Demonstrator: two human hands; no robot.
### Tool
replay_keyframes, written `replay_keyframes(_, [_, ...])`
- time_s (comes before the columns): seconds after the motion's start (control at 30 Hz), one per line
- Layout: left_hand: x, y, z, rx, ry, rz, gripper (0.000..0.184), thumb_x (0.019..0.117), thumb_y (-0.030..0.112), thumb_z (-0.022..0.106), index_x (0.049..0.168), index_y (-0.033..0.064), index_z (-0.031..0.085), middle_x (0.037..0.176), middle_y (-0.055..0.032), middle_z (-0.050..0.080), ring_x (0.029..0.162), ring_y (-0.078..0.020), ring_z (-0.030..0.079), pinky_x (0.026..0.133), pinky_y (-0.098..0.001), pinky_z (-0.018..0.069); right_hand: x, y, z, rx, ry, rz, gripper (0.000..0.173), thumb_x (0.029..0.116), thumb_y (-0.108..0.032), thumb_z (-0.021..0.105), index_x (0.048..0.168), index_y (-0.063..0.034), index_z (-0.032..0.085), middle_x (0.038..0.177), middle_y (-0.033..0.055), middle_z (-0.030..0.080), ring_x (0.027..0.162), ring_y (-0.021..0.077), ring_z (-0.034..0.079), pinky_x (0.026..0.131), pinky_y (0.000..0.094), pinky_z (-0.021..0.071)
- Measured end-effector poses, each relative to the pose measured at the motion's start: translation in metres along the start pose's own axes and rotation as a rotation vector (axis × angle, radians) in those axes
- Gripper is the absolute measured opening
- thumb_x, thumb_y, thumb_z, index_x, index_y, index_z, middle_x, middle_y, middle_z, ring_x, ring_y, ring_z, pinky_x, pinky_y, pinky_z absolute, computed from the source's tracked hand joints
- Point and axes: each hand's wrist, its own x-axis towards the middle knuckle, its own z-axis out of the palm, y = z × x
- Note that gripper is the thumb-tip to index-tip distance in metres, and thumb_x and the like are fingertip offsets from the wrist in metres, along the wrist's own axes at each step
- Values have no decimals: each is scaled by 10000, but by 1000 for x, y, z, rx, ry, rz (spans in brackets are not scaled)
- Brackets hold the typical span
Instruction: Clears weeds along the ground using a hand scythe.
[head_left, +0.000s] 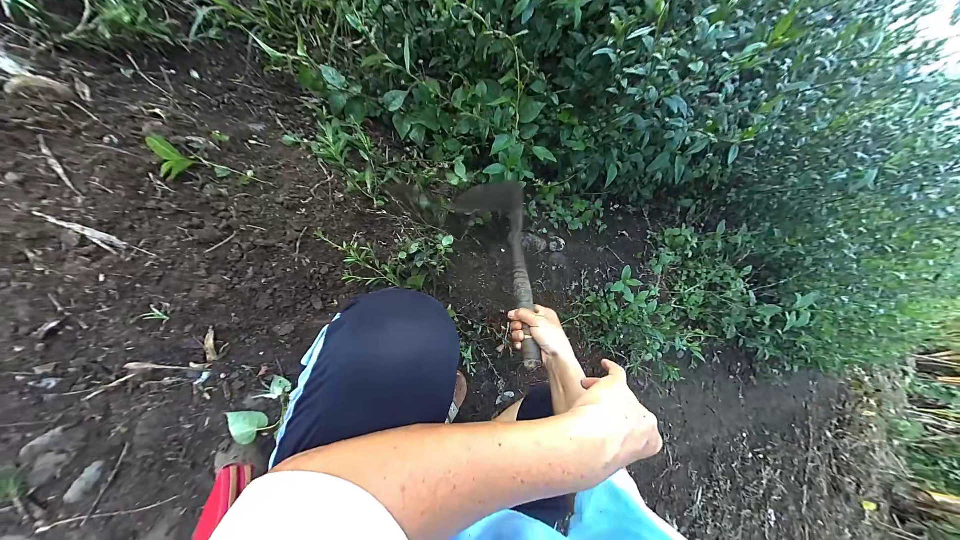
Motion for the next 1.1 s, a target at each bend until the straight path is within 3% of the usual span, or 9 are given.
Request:
replay_keyframes(0.17, [-4,0,-3,15,14,7,231,987,-109,436,1048,-31,645,1072,-183,689,1084,-345,644,1112,-628,328,22,-8,20,119,289,-237,96,1039,-46,542,1090,-1,475,665,56,512,444,124,520,433,276,525])
replay_keyframes(0.3, [-4,-2,-4,-10,-7,-13,224,992,-100,446,1053,-44,654,1108,-196,688,1116,-358,635,1116,-649,314,74,32,68,252,228,-93,239,1043,-129,533,1245,-62,425,778,59,498,543,165,542,515,354,545])
replay_keyframes(0.4, [-4,-2,-3,-12,-23,-23,217,992,-93,450,1066,-48,649,1109,-197,684,1111,-357,633,1118,-649,307,70,55,74,179,87,83,93,1041,-86,534,1089,-17,493,684,54,513,513,145,543,498,301,537])
replay_keyframes(0.5, [-7,-1,-3,5,4,-14,224,985,-102,446,1045,-39,653,1066,-187,689,1063,-345,646,1097,-630,343,37,41,26,176,65,90,49,1041,-53,512,1007,-17,508,622,20,492,448,87,505,414,227,485])
replay_keyframes(0.6, [-7,-1,-3,-5,12,0,212,983,-99,452,1032,-42,650,1054,-191,686,1058,-349,647,1104,-632,335,18,23,-4,178,168,-36,41,1038,-20,518,1010,-2,493,609,29,502,425,89,512,398,225,494])
replay_keyframes(0.73, [-4,2,-3,-1,15,10,216,987,-108,443,1039,-47,644,1057,-196,691,1076,-359,648,1109,-637,332,48,10,14,259,325,-216,82,1036,-44,519,1073,-22,449,651,41,482,443,120,507,434,279,519])
replay_keyframes(0.83, [0,4,-2,1,0,2,222,991,-102,443,1046,-46,651,1094,-193,688,1102,-354,640,1110,-635,333,82,26,51,395,207,-89,132,1023,-149,531,1120,-117,449,722,3,480,523,118,519,491,304,519])
replay_keyframes(0.93, [2,3,-3,7,-18,-13,223,994,-88,444,1053,-42,655,1106,-190,688,1107,-350,639,1113,-644,320,86,64,80,423,-5,116,108,1006,-125,480,899,-115,482,586,-5,489,462,114,517,452,280,495])
replay_keyframes(1.1, [-6,3,-3,-5,24,-8,219,988,-101,442,1045,-46,647,1071,-198,689,1072,-354,648,1105,-638,335,59,64,29,301,159,105,226,1079,-228,493,928,-60,505,586,-2,476,421,90,479,392,244,460])
